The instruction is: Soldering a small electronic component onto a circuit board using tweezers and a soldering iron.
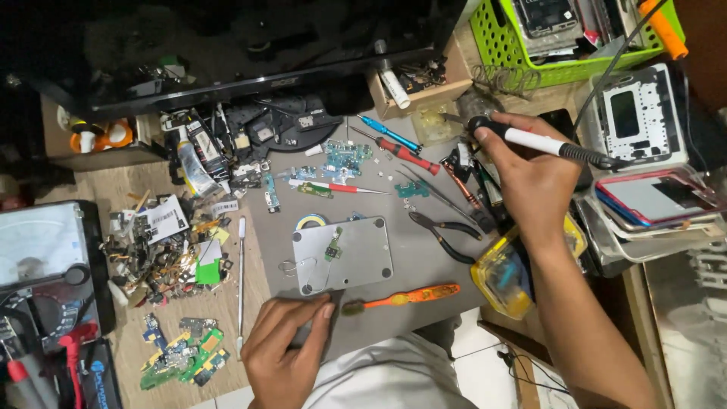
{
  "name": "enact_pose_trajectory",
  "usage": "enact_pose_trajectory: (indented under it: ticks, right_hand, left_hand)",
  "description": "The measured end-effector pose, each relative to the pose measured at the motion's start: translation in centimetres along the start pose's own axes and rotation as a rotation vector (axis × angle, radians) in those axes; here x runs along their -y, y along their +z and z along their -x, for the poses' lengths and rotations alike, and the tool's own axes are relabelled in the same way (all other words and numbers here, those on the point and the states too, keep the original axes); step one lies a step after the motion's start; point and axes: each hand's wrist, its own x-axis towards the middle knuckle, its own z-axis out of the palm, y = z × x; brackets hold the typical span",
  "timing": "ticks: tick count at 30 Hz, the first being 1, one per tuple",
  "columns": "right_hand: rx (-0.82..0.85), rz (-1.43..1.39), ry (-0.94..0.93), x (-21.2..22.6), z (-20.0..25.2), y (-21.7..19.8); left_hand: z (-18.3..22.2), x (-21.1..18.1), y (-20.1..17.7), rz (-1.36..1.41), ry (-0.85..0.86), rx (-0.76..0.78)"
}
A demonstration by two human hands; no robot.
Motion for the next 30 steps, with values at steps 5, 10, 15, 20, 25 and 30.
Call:
enact_pose_trajectory:
  ticks: [5,10,15,20,25,30]
  right_hand:
    - [-0.004,0.046,-0.047,-0.1,0.0,0.1]
    - [-0.013,-0.008,0.011,0.5,0.2,-0.7]
    - [-0.403,-0.19,0.111,0.4,0.6,-4.3]
    - [-0.497,-0.163,-0.057,-2.8,-1.2,-6.8]
    - [-0.458,-0.179,0.02,-2.8,-2.5,-4.5]
    - [-0.36,-0.185,-0.025,-3.2,-3.0,-3.2]
  left_hand:
    - [-0.2,0.0,0.2,-0.002,0.014,-0.004]
    - [0.0,0.2,0.3,-0.015,0.02,0.007]
    - [-0.3,0.0,0.2,-0.013,0.027,0.002]
    - [0.0,0.1,0.3,-0.04,0.025,0.023]
    - [0.3,0.1,0.3,-0.021,0.066,-0.021]
    - [0.2,-3.6,-3.1,-0.123,-0.084,-0.106]
